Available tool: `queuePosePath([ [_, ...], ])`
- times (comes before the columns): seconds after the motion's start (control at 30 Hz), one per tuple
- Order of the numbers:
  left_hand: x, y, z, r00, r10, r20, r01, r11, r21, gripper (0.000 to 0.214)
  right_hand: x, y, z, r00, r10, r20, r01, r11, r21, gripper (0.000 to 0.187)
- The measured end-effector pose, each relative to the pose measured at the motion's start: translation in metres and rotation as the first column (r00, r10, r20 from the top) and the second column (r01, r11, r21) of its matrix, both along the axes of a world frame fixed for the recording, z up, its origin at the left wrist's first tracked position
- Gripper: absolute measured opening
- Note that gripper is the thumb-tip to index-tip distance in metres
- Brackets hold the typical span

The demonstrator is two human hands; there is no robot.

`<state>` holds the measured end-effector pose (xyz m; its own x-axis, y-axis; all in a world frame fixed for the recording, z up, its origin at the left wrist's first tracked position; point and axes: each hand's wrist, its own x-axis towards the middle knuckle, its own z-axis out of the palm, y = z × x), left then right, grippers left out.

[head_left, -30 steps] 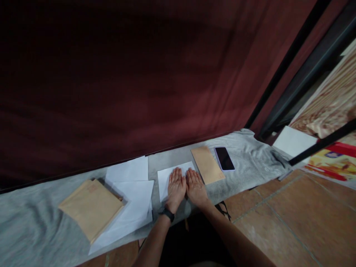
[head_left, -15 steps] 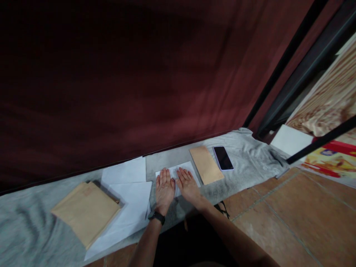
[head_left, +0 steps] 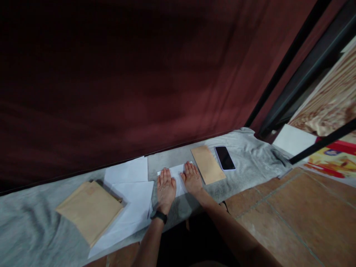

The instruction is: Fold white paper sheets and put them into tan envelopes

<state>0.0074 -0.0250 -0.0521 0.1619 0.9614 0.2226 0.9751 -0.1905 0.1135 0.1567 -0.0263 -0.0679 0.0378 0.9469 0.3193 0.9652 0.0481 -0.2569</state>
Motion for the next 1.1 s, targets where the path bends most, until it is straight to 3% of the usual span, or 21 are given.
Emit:
queuePosePath([
  [0.27, 0.002, -0.005, -0.001, 0.988, 0.137, 0.065, -0.14, 0.989, 0.044, 0.06, -0.002, -0.003, -0.006, 0.997, -0.081, 0.0, 0.081, 0.995, 0.055, 0.064],
  [0.33, 0.005, -0.013, 0.0, 0.991, 0.108, 0.083, -0.113, 0.992, 0.051, 0.06, -0.002, -0.002, -0.006, 0.997, -0.081, -0.008, 0.081, 0.995, 0.057, 0.064],
  [0.5, 0.013, -0.038, -0.003, 0.987, -0.104, 0.119, 0.095, 0.993, 0.073, 0.057, -0.003, -0.002, -0.005, 0.996, -0.084, 0.005, 0.084, 0.996, 0.019, 0.064],
  [0.8, -0.011, -0.058, -0.01, 0.992, -0.018, 0.124, 0.004, 0.993, 0.116, 0.059, 0.0, -0.004, 0.005, 0.997, -0.068, -0.02, 0.069, 0.997, 0.039, 0.062],
  [0.97, -0.02, -0.076, -0.006, 0.997, -0.014, 0.081, -0.001, 0.984, 0.178, 0.058, -0.001, -0.034, 0.012, 0.994, 0.09, -0.064, -0.089, 0.996, 0.02, 0.052],
  [1.1, -0.014, -0.093, -0.005, 0.985, -0.169, 0.037, 0.162, 0.974, 0.159, 0.053, -0.008, -0.077, 0.011, 0.949, 0.315, -0.029, -0.314, 0.949, 0.033, 0.047],
])
